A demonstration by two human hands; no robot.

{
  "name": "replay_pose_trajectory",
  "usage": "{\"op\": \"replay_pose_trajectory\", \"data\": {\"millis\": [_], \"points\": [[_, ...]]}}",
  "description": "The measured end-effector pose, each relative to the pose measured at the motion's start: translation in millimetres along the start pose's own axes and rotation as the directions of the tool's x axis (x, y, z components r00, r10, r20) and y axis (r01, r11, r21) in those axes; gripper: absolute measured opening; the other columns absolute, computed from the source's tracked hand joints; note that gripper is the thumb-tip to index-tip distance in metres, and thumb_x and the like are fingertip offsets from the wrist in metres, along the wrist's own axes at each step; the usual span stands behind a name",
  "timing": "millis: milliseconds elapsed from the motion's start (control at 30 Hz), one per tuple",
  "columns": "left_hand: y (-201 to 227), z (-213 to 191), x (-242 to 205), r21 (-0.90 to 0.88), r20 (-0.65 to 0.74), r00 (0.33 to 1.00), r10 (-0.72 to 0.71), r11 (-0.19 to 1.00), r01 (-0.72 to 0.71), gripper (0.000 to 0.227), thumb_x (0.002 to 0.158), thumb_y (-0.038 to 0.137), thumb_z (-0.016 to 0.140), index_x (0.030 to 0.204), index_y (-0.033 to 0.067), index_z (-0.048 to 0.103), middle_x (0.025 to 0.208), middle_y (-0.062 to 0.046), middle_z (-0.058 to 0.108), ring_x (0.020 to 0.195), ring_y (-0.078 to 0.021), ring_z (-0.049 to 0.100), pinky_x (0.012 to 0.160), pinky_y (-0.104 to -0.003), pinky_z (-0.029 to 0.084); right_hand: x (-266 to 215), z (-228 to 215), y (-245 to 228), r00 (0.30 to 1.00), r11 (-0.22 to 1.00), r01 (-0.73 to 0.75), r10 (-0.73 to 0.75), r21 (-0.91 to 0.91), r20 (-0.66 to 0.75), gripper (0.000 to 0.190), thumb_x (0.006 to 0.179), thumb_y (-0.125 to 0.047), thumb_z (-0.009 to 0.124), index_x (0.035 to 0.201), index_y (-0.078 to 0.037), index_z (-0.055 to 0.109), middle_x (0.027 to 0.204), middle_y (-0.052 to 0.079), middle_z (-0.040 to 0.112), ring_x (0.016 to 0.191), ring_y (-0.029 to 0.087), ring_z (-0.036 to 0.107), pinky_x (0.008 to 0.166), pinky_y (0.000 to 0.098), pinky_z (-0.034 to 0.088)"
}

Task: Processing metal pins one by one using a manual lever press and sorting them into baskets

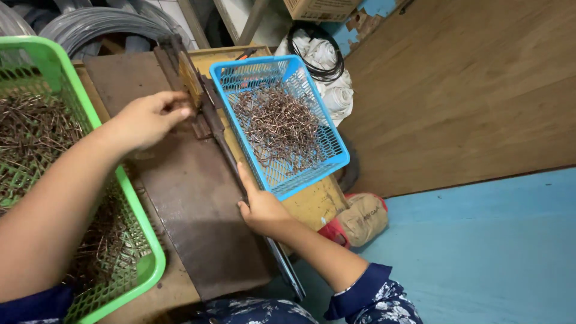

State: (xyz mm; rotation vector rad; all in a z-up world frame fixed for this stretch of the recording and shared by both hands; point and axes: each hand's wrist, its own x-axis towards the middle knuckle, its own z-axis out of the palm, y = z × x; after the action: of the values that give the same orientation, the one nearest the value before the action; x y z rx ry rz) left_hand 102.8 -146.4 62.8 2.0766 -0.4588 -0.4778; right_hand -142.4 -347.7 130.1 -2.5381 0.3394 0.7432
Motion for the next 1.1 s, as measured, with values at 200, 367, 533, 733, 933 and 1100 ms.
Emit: {"op": "replay_pose_trajectory", "data": {"millis": [200,367,533,733,933,1100], "points": [[-30,17,-22,0.038,0.015,1.000,0.006,0.999,-0.007,0.047,0.097,0.031,0.079,0.140,0.0135,0.074,0.112,-0.010,0.084,0.112,-0.0321,0.077,0.095,-0.051,0.061,2,1,0,0.999,0.999,-0.033,0.033,0.016,0.017,0.089,0.107,-0.025,0.053,0.175,-0.035,-0.004,0.135,0.041,0.066,0.132,0.055,0.062,0.117,0.0625,0.048],[-24,31,-54,-0.008,0.032,0.999,-0.008,1.000,0.008,0.034,0.093,0.028,0.080,0.125,0.0176,0.081,0.105,-0.007,0.086,0.107,-0.0290,0.080,0.094,-0.047,0.061,0,4,1,1.000,0.999,-0.028,0.029,0.026,-0.009,0.087,0.107,-0.024,0.052,0.175,-0.035,-0.001,0.132,0.042,0.066,0.131,0.055,0.062,0.117,0.0633,0.048],[-29,50,-75,-0.003,-0.017,0.999,0.042,0.999,-0.042,0.024,0.092,0.022,0.078,0.114,0.0140,0.083,0.099,-0.013,0.087,0.104,-0.0352,0.081,0.095,-0.051,0.061,-4,10,-2,0.997,0.999,-0.021,0.024,0.047,-0.071,0.085,0.106,-0.024,0.051,0.176,-0.038,0.005,0.138,0.039,0.065,0.131,0.054,0.063,0.115,0.0612,0.051],[-24,34,-97,0.021,-0.009,1.000,0.003,1.000,-0.003,0.022,0.092,0.032,0.077,0.111,0.0211,0.081,0.107,0.001,0.087,0.101,-0.0139,0.080,0.095,-0.031,0.058,37,52,54,0.967,0.996,0.054,-0.069,-0.065,-0.245,0.093,0.099,-0.030,0.060,0.176,-0.043,0.010,0.089,0.028,0.075,0.081,0.054,0.069,0.070,0.0549,0.049],[-25,0,-119,-0.064,-0.009,0.996,-0.090,0.994,0.089,0.017,0.096,0.031,0.076,0.108,0.0192,0.078,0.096,0.002,0.081,0.088,-0.0155,0.075,0.082,-0.033,0.057,65,67,84,0.957,0.988,-0.108,0.074,-0.108,-0.282,0.095,0.099,-0.037,0.062,0.173,-0.056,0.006,0.065,0.021,0.069,0.060,0.041,0.068,0.062,0.0445,0.049],[3,-59,-163,-0.062,-0.101,0.931,-0.352,0.936,0.347,0.023,0.112,0.024,0.060,0.126,0.0126,0.072,0.120,-0.006,0.078,0.071,-0.0108,0.066,0.065,-0.025,0.063,76,71,97,0.940,0.982,-0.113,0.057,-0.150,-0.338,0.097,0.096,-0.037,0.063,0.173,-0.056,0.007,0.054,0.017,0.063,0.051,0.037,0.065,0.058,0.0471,0.046]]}}
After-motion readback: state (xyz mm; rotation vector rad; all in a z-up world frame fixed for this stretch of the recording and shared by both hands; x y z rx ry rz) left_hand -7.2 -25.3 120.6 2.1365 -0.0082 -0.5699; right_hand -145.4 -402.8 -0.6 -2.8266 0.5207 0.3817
